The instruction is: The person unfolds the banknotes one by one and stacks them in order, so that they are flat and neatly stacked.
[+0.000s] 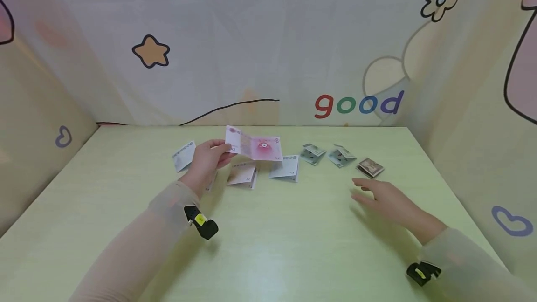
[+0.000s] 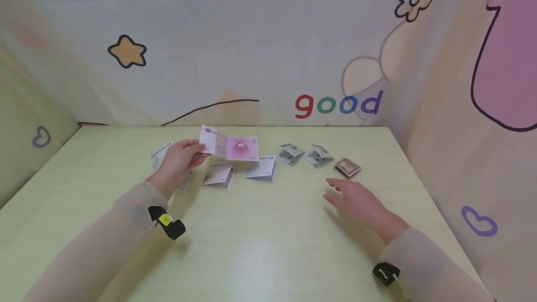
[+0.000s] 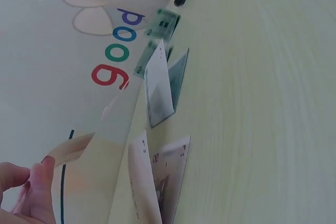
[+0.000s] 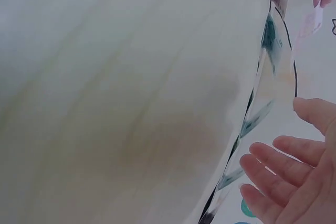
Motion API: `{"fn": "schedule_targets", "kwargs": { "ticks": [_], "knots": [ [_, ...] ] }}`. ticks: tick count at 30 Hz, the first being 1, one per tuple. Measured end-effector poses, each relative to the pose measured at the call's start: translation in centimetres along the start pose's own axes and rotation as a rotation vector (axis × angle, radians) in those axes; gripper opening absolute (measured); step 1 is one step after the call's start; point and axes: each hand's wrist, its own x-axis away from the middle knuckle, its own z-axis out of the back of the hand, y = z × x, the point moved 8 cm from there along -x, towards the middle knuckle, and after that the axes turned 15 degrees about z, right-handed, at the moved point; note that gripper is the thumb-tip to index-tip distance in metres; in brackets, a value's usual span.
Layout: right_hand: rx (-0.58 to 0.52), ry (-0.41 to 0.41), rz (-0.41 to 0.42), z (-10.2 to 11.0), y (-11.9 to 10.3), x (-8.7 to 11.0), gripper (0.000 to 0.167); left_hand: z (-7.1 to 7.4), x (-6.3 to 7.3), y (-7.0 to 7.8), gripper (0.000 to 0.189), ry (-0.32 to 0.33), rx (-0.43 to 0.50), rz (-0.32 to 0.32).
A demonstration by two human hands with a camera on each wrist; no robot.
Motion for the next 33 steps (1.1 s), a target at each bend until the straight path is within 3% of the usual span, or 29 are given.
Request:
{"fn": "schedule_targets", "kwargs": {
  "ticks": [3,10,14,19,23,28,33],
  "knots": [
    [-0.022,0.004,0.018,0.0,-0.7,-1.0,0.049,-0.2,0.7,0.1,0.030,-0.035,0.055,0.011],
    [-0.160,0.041,0.065,-0.3,-2.2,-3.2,0.046,-1.4,2.1,-0.8,0.028,-0.116,0.074,0.033],
    [-0.284,0.062,0.013,-0.8,-2.3,-4.3,0.049,-2.9,2.7,-1.5,0.029,-0.176,0.083,0.042],
    [-0.466,0.044,-0.079,-2.1,-2.5,-5.7,0.057,-4.4,3.7,-2.4,0.028,-0.200,0.030,0.046],
    [-0.565,0.064,-0.147,-2.6,-2.4,-6.0,0.052,-5.4,4.4,-3.1,0.029,-0.233,0.025,0.055],
    [-0.638,0.115,-0.192,-2.8,-2.3,-5.9,0.044,-5.7,4.6,-4.1,0.029,-0.234,0.022,0.072],
    [-0.653,0.106,-0.207,-3.2,-2.4,-5.5,0.042,-5.4,4.6,-5.1,0.027,-0.232,-0.049,0.076]
  ]
}}
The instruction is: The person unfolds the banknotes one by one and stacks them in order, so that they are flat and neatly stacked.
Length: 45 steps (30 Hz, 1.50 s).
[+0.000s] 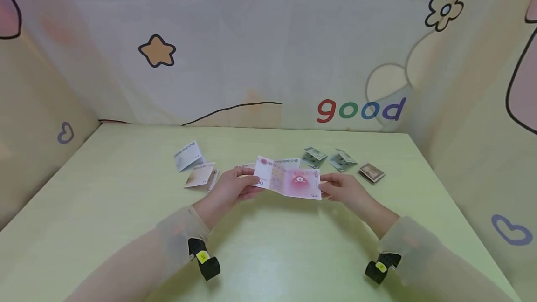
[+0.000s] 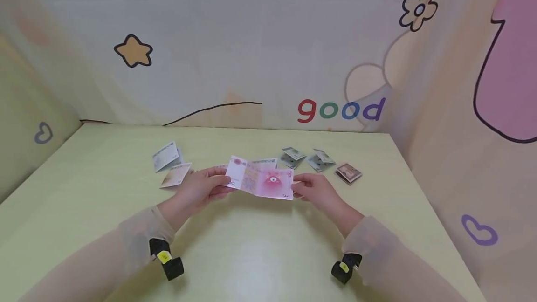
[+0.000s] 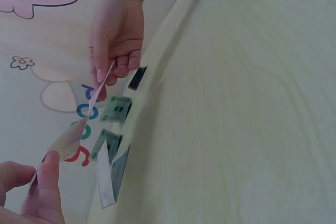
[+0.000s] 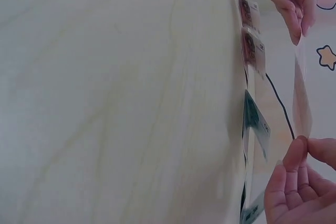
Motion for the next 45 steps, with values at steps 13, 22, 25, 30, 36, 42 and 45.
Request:
{"fn": "schedule_targets", "kwargs": {
  "ticks": [13,22,25,30,36,42,45],
  "knots": [
    [0.118,-0.030,0.001,-0.5,0.6,1.1,0.046,0.3,0.5,-1.9,0.017,0.045,-0.259,-0.011],
    [0.366,-0.179,0.155,-1.9,-0.3,1.9,0.046,-0.3,0.3,-3.1,0.008,0.032,-0.621,-0.114],
    [0.477,-0.237,0.210,-2.7,-0.6,2.1,0.033,-0.8,0.5,-3.2,0.025,0.008,-0.669,-0.159],
    [0.579,-0.293,0.235,-3.3,-0.3,2.3,0.028,-1.9,1.1,-3.2,0.049,-0.038,-0.756,-0.227],
    [0.662,-0.330,0.233,-3.6,-0.5,2.4,0.025,-3.6,2.0,-3.1,0.034,0.018,-1.086,-0.318],
    [0.849,-0.386,0.235,-4.5,-1.3,3.0,0.019,-4.8,3.0,-3.1,0.031,0.121,-1.405,-0.408],
    [0.997,-0.417,0.298,-5.5,-2.0,3.5,0.024,-5.2,3.5,-2.8,0.028,0.165,-1.535,-0.459]
  ]
}}
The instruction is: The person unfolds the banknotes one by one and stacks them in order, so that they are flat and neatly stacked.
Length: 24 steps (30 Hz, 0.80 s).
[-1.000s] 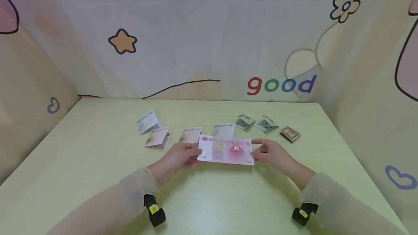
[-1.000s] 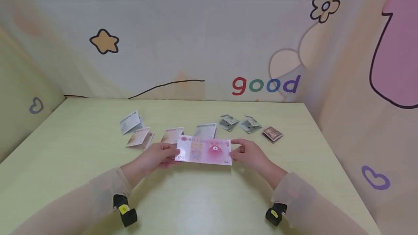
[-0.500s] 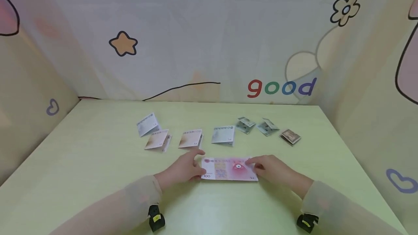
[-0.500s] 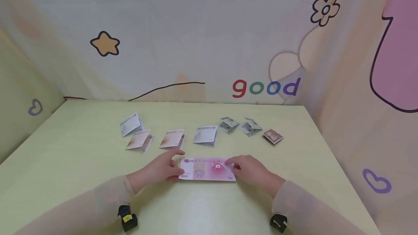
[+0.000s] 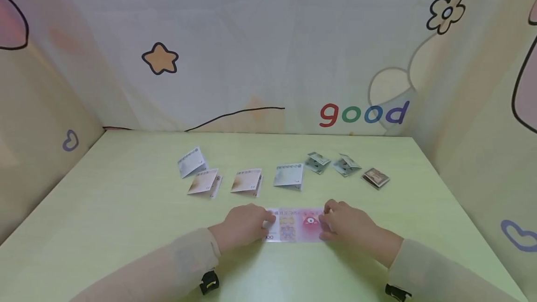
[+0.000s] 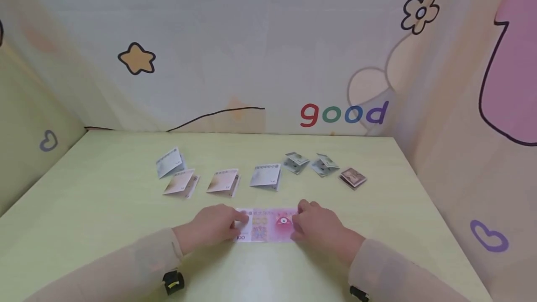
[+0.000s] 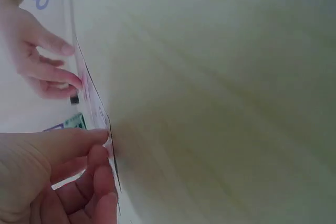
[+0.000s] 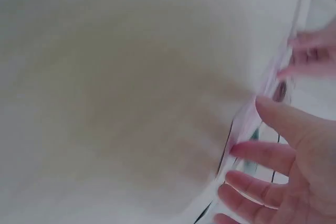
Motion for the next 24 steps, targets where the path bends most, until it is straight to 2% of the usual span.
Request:
{"fn": "schedule_targets", "kwargs": {
  "ticks": [3,6,9,14,20,24],
  "knots": [
    [0.140,0.001,0.056,0.1,-1.3,0.0,0.038,0.5,0.3,0.5,0.022,0.058,-0.112,-0.061],
    [0.190,-0.005,0.084,-0.1,-2.2,0.0,0.044,0.5,0.5,0.9,0.015,0.104,-0.188,-0.117],
    [0.186,-0.033,0.103,-0.6,-2.8,0.2,0.046,0.3,0.5,1.0,0.015,0.103,-0.219,-0.140],
    [0.160,-0.088,0.095,-1.2,-3.2,0.9,0.053,0.1,0.0,0.8,0.024,0.070,-0.204,-0.137],
    [0.169,-0.092,0.116,-1.3,-3.5,1.0,0.054,-0.1,-0.1,0.1,0.033,0.001,-0.123,-0.098],
    [0.165,-0.106,0.119,-1.3,-3.9,0.9,0.054,0.1,0.3,-0.4,0.032,-0.014,-0.038,-0.080]
  ]
}}
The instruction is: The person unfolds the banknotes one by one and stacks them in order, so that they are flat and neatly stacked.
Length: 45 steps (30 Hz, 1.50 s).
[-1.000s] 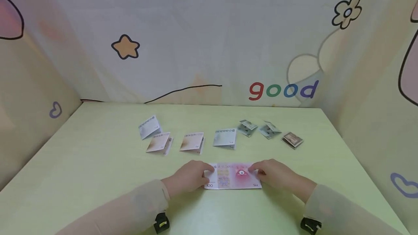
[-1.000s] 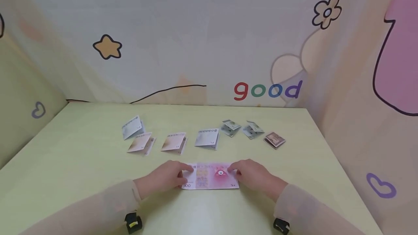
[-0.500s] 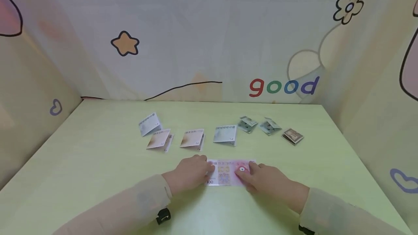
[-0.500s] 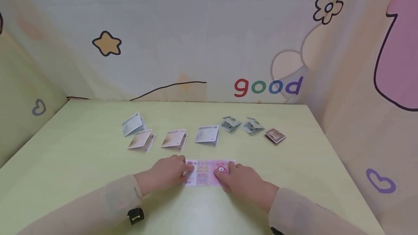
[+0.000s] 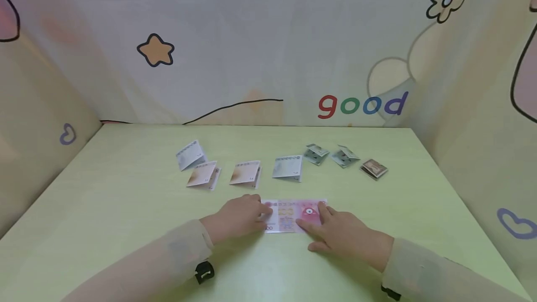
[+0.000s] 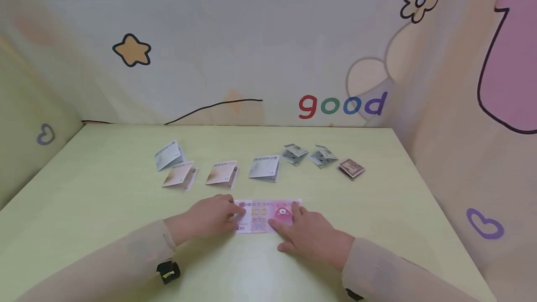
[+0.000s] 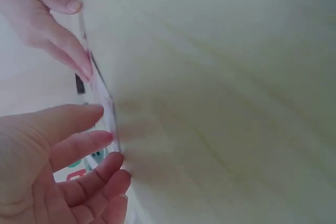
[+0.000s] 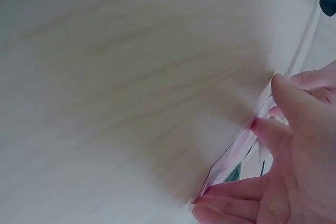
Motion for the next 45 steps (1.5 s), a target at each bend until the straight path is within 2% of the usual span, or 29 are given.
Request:
{"fn": "schedule_targets", "kwargs": {
  "ticks": [4,8,11,14,20,23,26,30,34,38,45],
  "knots": [
    [-0.001,-0.016,-0.003,0.1,-0.1,-0.2,0.055,1.0,0.6,-1.0,0.034,0.008,0.119,0.038],
    [0.001,-0.017,-0.005,0.2,-0.2,-0.3,0.057,3.0,1.5,-2.8,0.033,0.093,0.203,0.076],
    [-0.034,-0.030,-0.019,-0.2,-0.1,-0.4,0.059,4.5,2.2,-4.9,0.032,0.169,0.249,0.124],
    [-0.064,-0.059,-0.049,-0.6,0.0,-0.4,0.060,5.6,2.6,-7.5,0.031,0.206,0.281,0.196],
    [-0.051,-0.074,-0.065,-0.4,-0.3,-0.4,0.061,6.8,2.9,-13.2,0.031,0.289,0.233,0.345],
    [-0.043,-0.073,-0.064,-0.3,-0.4,-0.4,0.060,7.2,2.5,-15.3,0.033,0.342,0.189,0.397],
    [-0.063,-0.077,-0.072,-0.3,-0.4,-0.4,0.061,7.6,1.7,-16.9,0.036,0.375,0.184,0.451],
    [-0.127,-0.081,-0.080,-0.3,-0.5,-0.4,0.063,7.5,0.2,-18.3,0.040,0.358,0.185,0.500],
    [-0.201,-0.086,-0.069,-0.2,-0.7,-0.7,0.067,6.9,-1.0,-19.3,0.041,0.288,0.186,0.530],
    [-0.243,-0.094,-0.012,-0.4,-1.1,-1.0,0.076,6.2,-1.7,-20.0,0.042,0.233,0.187,0.554],
    [-0.250,-0.099,0.048,-1.1,-0.8,-0.7,0.083,5.9,-2.5,-20.5,0.046,0.234,0.178,0.566]
  ]
}}
